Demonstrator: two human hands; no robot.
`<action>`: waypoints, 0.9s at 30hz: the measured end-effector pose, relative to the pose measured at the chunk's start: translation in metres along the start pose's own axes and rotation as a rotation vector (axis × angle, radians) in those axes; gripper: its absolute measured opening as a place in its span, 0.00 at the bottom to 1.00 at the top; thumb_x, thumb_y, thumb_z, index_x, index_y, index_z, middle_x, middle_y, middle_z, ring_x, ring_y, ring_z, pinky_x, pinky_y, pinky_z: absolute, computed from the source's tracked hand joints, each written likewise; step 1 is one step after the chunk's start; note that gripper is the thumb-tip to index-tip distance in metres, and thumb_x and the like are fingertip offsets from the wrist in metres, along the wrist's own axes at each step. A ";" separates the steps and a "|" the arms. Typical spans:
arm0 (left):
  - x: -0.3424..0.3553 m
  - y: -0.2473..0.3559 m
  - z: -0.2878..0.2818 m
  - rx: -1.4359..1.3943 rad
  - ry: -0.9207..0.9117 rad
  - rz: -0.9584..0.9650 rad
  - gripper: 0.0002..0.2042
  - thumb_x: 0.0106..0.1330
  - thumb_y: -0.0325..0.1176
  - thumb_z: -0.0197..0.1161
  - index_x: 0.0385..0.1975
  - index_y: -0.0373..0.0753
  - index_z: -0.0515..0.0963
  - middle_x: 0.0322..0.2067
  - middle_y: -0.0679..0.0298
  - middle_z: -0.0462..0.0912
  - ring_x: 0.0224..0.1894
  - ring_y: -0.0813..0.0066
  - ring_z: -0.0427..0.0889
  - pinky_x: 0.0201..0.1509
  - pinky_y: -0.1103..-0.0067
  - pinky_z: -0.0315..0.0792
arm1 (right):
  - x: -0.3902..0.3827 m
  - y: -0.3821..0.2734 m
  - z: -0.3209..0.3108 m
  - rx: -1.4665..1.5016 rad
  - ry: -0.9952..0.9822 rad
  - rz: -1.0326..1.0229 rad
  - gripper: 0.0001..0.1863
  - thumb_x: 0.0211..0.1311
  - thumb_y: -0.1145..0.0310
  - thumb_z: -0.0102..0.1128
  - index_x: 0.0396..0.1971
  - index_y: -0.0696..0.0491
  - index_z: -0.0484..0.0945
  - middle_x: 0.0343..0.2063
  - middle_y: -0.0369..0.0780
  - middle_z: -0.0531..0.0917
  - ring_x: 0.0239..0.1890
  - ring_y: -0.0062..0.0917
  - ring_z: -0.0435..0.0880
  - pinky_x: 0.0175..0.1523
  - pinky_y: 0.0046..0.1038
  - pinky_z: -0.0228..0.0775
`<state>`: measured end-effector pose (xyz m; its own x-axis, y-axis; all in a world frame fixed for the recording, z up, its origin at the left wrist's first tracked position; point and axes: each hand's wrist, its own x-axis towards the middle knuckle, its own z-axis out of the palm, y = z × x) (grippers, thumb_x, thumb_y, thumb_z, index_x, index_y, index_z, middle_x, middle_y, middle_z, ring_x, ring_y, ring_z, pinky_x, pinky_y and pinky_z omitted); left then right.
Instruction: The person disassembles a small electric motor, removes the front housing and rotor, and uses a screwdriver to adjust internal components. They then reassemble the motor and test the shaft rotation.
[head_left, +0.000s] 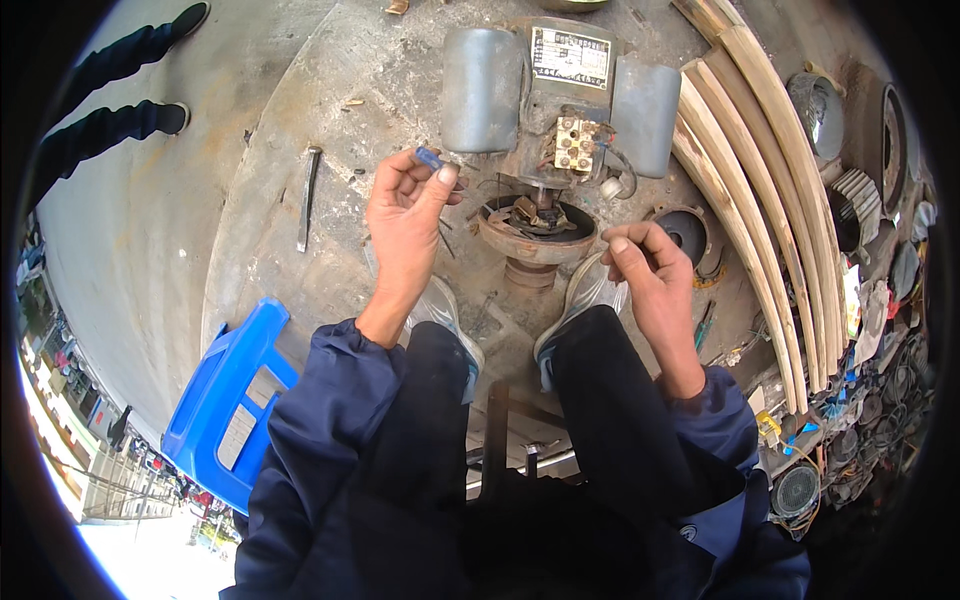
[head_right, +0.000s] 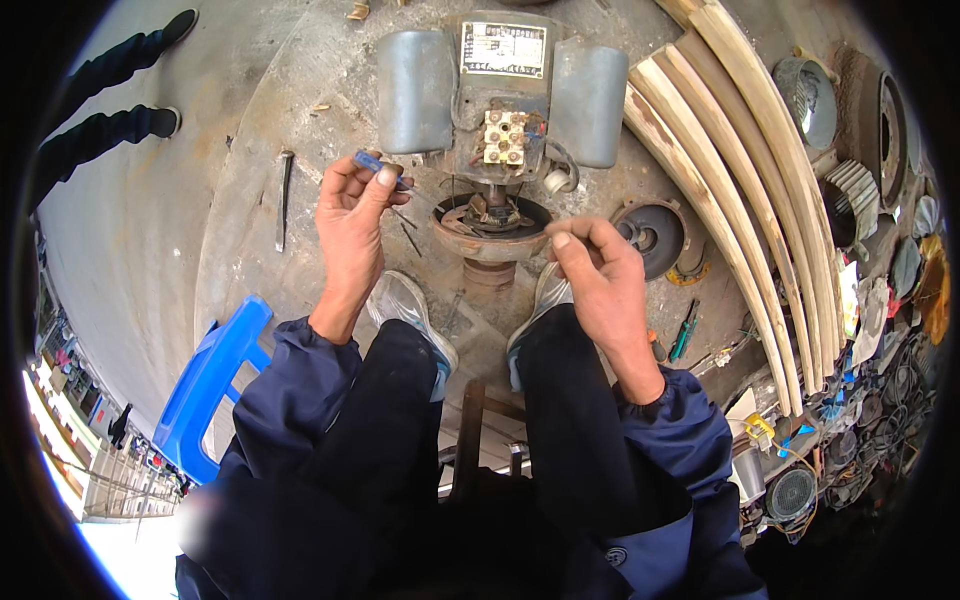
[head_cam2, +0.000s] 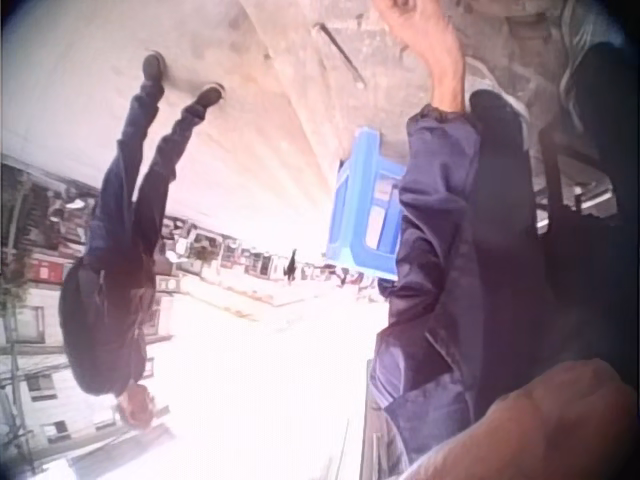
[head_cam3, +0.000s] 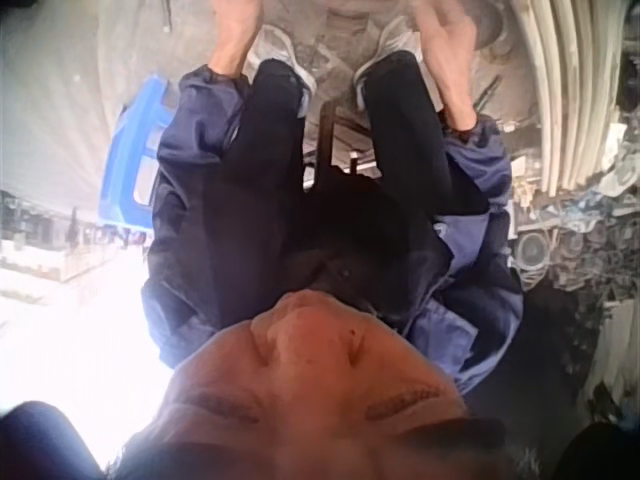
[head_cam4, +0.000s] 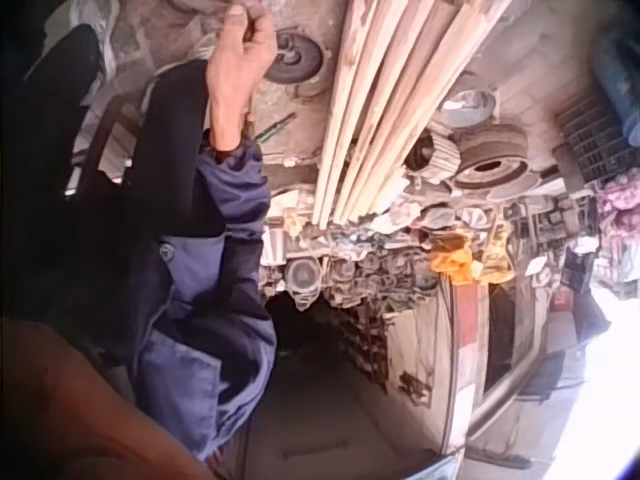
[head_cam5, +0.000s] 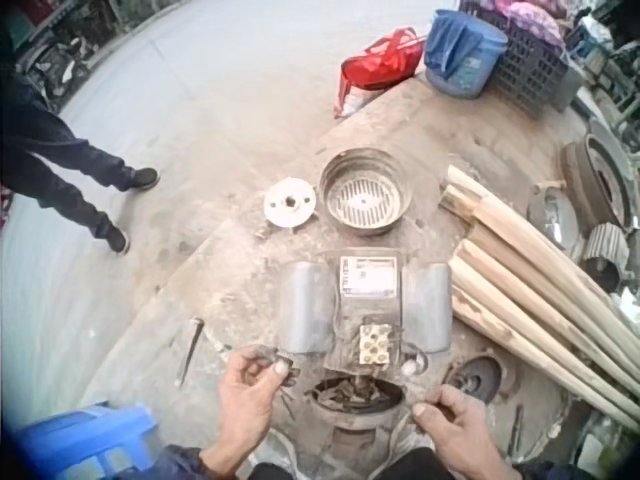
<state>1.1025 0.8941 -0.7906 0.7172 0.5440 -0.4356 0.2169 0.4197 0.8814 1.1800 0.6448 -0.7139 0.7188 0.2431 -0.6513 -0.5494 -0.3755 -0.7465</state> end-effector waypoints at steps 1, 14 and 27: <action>-0.002 0.002 -0.001 0.003 -0.028 0.025 0.13 0.70 0.26 0.67 0.51 0.33 0.75 0.41 0.59 0.86 0.41 0.72 0.86 0.44 0.76 0.81 | 0.001 -0.015 0.007 -0.009 -0.043 -0.068 0.10 0.73 0.69 0.60 0.45 0.60 0.83 0.30 0.35 0.83 0.32 0.14 0.77 0.39 0.19 0.71; -0.009 -0.006 0.010 -0.075 -0.093 0.084 0.12 0.68 0.22 0.69 0.49 0.33 0.79 0.42 0.65 0.85 0.43 0.81 0.83 0.52 0.81 0.79 | 0.049 -0.069 0.065 -0.669 -0.197 -0.696 0.11 0.64 0.72 0.60 0.43 0.62 0.81 0.36 0.54 0.86 0.41 0.51 0.85 0.46 0.44 0.77; 0.009 0.021 -0.020 -0.203 0.002 0.007 0.11 0.70 0.27 0.68 0.48 0.35 0.76 0.40 0.59 0.87 0.41 0.75 0.86 0.46 0.78 0.80 | 0.042 -0.112 0.071 -0.638 -0.308 -0.752 0.12 0.67 0.74 0.63 0.49 0.60 0.82 0.32 0.40 0.86 0.33 0.20 0.83 0.39 0.24 0.75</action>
<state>1.1002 0.9221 -0.7790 0.7166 0.5490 -0.4303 0.0737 0.5538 0.8294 1.2413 0.7605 -0.6667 0.5938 0.7956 -0.1198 0.3897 -0.4147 -0.8223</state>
